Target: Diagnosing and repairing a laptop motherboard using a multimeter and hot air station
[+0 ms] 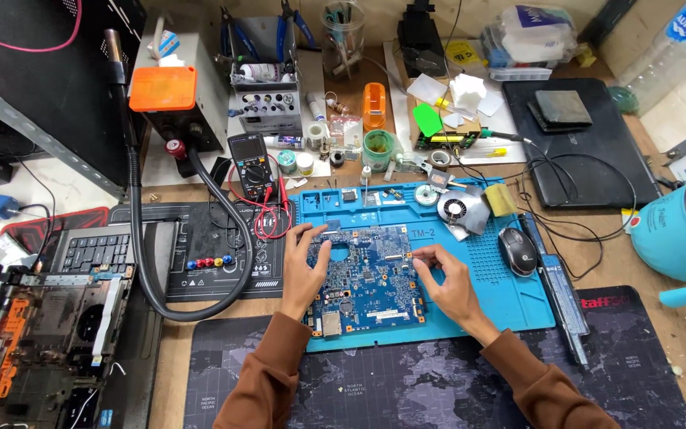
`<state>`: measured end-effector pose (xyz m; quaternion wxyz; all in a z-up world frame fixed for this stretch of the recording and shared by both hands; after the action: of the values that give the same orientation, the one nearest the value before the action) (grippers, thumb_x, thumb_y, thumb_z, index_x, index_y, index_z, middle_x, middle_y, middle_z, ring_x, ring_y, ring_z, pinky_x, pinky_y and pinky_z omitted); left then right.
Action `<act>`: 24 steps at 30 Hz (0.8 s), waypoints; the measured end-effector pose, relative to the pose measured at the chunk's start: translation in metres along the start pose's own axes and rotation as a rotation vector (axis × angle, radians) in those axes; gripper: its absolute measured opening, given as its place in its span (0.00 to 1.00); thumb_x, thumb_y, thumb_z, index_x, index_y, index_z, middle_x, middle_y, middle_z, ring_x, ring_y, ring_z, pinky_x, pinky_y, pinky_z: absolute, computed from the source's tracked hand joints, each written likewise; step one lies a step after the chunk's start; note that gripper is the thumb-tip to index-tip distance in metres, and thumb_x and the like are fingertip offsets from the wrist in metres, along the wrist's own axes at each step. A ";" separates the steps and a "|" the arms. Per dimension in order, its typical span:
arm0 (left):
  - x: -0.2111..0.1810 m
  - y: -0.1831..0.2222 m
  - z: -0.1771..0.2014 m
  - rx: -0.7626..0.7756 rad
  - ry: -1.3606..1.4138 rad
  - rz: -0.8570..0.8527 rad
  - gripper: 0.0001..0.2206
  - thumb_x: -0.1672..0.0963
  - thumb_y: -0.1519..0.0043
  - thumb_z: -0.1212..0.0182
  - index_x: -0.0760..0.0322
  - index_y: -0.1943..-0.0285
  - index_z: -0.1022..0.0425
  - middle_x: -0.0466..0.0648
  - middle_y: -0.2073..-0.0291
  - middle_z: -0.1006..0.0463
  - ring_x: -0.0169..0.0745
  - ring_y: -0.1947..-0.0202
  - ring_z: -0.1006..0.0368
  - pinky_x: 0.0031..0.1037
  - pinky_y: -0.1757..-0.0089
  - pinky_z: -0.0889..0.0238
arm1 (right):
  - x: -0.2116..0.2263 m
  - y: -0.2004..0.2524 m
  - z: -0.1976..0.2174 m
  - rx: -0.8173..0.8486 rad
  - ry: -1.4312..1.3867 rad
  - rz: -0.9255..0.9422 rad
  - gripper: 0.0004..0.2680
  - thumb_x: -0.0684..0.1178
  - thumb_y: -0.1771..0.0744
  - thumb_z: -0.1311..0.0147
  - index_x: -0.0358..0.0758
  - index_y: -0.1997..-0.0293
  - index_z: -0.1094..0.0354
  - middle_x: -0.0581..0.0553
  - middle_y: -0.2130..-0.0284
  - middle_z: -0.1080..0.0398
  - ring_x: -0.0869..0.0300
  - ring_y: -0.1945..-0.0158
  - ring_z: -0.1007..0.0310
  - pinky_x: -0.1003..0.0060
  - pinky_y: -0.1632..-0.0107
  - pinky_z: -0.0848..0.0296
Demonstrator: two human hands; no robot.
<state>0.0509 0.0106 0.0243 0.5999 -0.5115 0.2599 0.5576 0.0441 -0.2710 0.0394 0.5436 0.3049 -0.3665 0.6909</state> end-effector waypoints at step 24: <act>0.020 -0.064 0.024 -0.347 -0.031 -0.190 0.08 0.60 0.32 0.48 0.57 0.54 0.21 0.45 0.60 0.31 0.47 0.56 0.30 0.38 0.50 0.37 | 0.112 -0.127 -0.042 0.037 0.319 0.534 0.05 0.49 0.31 0.43 0.46 0.52 0.29 0.49 0.58 0.33 0.53 0.52 0.27 0.58 0.51 0.29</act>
<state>0.1091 0.0498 0.0354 0.5567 -0.6209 0.1012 0.5425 0.1420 -0.1593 0.1304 0.3879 0.0955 -0.3312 0.8548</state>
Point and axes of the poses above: each hand's wrist, its own y-axis away from the middle knuckle, its own z-axis out of the back of the hand, x = y × z, the point moved 6 cm from there along -y, towards the middle knuckle
